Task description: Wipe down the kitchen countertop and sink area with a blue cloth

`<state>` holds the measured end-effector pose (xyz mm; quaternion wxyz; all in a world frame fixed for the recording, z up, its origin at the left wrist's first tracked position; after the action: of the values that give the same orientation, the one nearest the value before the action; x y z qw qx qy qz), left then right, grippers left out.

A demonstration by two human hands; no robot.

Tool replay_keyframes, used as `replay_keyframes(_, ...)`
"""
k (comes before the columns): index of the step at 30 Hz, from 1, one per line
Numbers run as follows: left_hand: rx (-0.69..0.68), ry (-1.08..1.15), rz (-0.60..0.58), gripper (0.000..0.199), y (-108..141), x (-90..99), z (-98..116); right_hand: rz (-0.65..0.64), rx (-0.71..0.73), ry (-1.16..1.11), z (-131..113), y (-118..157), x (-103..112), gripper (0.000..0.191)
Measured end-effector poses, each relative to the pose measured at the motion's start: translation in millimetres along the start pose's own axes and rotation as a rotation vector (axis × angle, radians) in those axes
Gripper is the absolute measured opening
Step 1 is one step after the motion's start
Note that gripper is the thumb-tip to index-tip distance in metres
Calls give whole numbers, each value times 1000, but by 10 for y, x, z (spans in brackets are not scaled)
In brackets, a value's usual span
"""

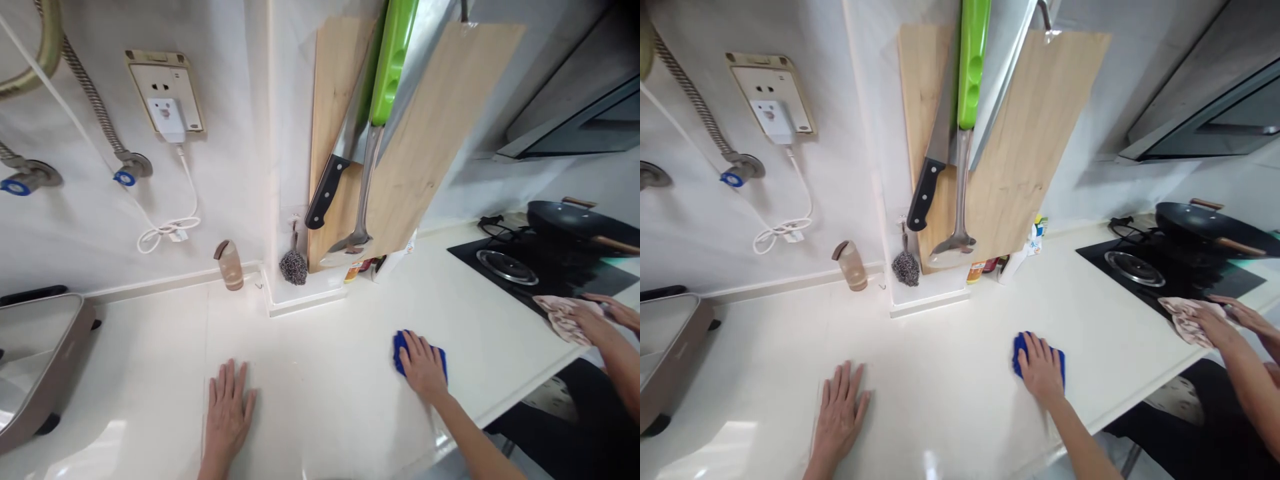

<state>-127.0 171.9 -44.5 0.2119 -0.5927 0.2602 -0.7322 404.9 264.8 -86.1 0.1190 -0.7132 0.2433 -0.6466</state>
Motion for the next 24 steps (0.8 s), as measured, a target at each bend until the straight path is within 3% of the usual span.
replay_keyframes(2,-1,-14,-7,70,-20,14,8,-9,-122,38,269,-180,-62,66)
replay_keyframes(4,-9,-30,-10,70,-41,25,17,-19,-240,87,387,-360,-88,67)
replay_keyframes(8,-28,-50,-16,69,-78,36,53,-75,-387,210,188,-682,-139,69)
replay_keyframes(13,-23,-58,-21,67,-100,27,71,-141,-271,184,-618,-1005,-395,67)
replay_keyframes(17,-45,-72,-6,66,-87,10,52,-191,-114,97,-1359,-1038,-475,65)
replay_keyframes(20,-50,-80,0,64,-66,-12,25,-210,-27,44,-1830,-836,-328,63)
replay_keyframes(24,-22,-75,-9,60,-44,-66,-26,-269,160,-90,-2438,-272,10,63)
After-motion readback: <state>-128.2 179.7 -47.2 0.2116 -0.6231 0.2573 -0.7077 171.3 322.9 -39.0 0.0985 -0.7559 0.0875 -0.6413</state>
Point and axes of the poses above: each hand's wrist, its own y-axis away from the middle knuckle, its own x-axis out of the back of the hand, z = x × y, the point moved 5 cm from there along -y, towards the middle knuckle, and after that the axes turned 15 degrees about z, right-handed, at the moved point
